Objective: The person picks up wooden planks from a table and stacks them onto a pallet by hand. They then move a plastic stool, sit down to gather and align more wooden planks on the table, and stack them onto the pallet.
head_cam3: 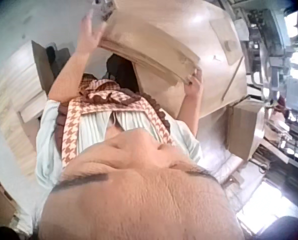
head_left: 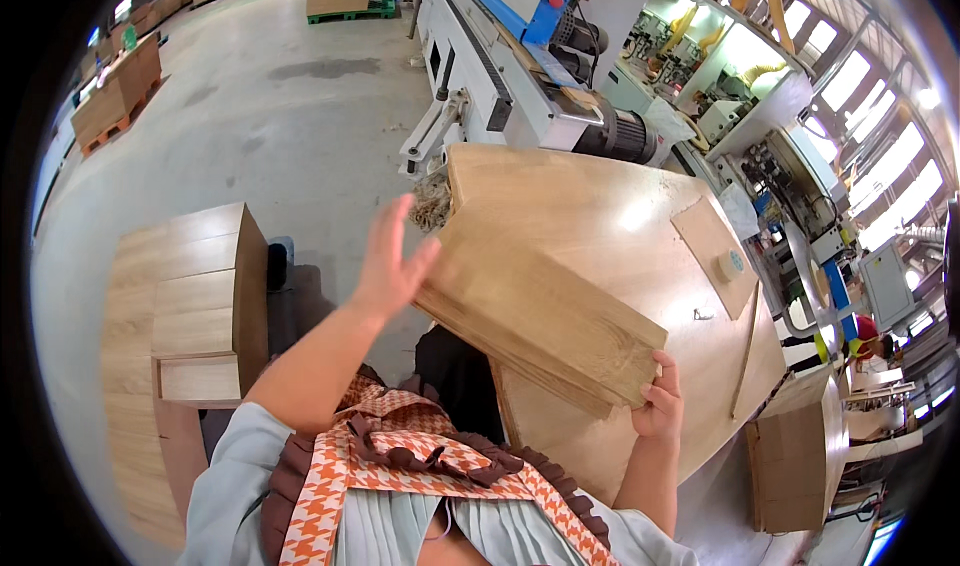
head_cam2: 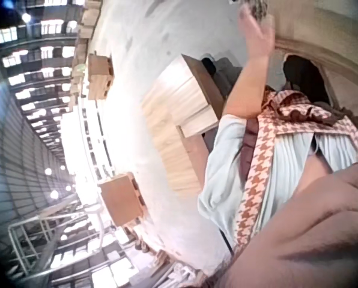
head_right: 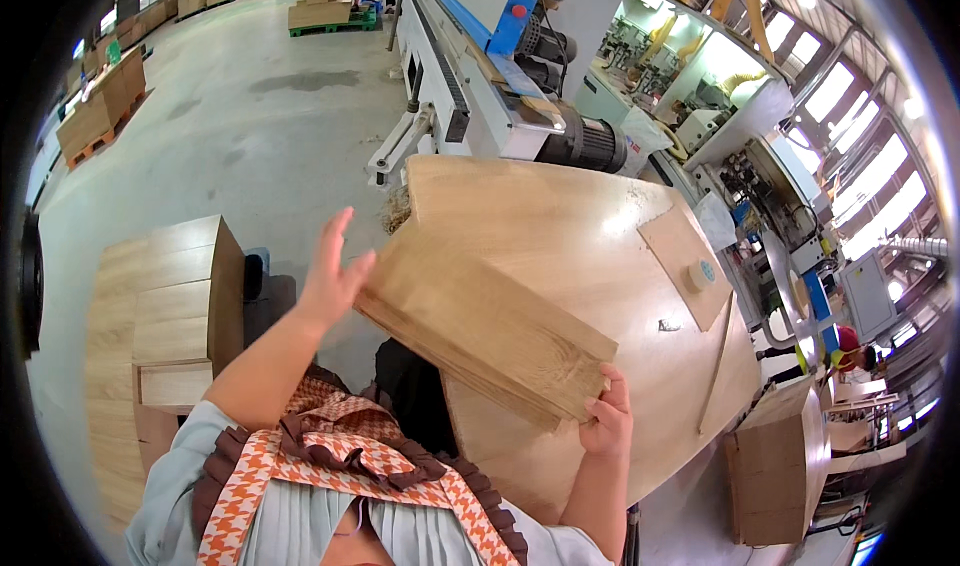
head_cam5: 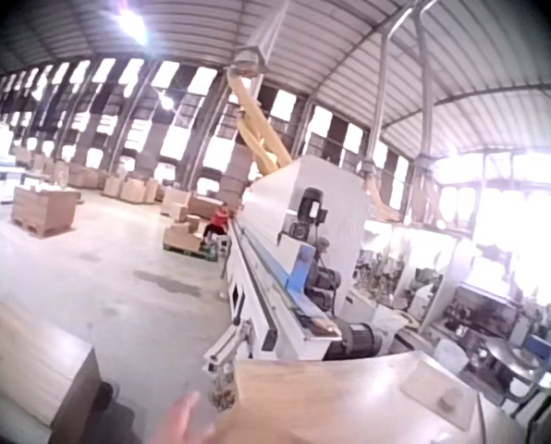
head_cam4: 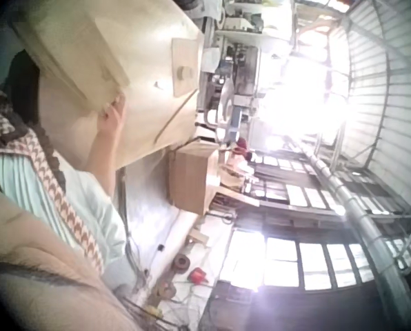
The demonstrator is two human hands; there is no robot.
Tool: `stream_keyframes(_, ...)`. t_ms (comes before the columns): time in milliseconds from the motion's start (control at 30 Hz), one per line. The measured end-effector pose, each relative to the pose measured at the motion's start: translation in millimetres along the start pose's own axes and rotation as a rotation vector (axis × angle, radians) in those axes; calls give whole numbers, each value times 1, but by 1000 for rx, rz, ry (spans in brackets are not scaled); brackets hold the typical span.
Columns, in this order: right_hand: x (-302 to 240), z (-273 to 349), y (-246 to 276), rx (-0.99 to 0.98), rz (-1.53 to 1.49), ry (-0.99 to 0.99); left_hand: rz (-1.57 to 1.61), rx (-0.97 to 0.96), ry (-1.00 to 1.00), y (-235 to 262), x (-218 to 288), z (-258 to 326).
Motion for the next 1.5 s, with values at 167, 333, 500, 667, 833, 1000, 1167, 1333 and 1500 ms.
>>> stream_keyframes(167,-26,10,25,287,996,190,282,-486,924,-50,-84,43)
stream_keyframes(333,-1,6,57,378,863,64,536,-686,1196,-64,-73,57)
stream_keyframes(500,35,-7,62,262,656,91,643,-604,1190,-69,-63,62)
stream_keyframes(667,11,-7,31,50,316,181,919,-529,964,-53,-28,47)
stream_keyframes(833,-19,-3,30,-71,410,452,684,-551,402,-60,-26,41)
stream_keyframes(1000,-12,-1,112,0,1190,647,861,-603,270,-85,7,54)
stream_keyframes(1167,14,-6,92,440,692,17,808,-539,358,-70,-4,60)
stream_keyframes(1333,10,-9,82,312,1254,75,693,-491,290,-55,-12,67)
stream_keyframes(1500,40,-36,44,16,1185,7,547,-357,335,-2,-43,64)
Point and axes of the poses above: each hand's wrist, its own z-axis away from the middle knuckle, its own y-axis out of the back of the hand, x = y × z, the point moved 8 cm from there along -z, towards the middle knuckle, and after that the axes turned 9 degrees about x, right-handed, at the moved point
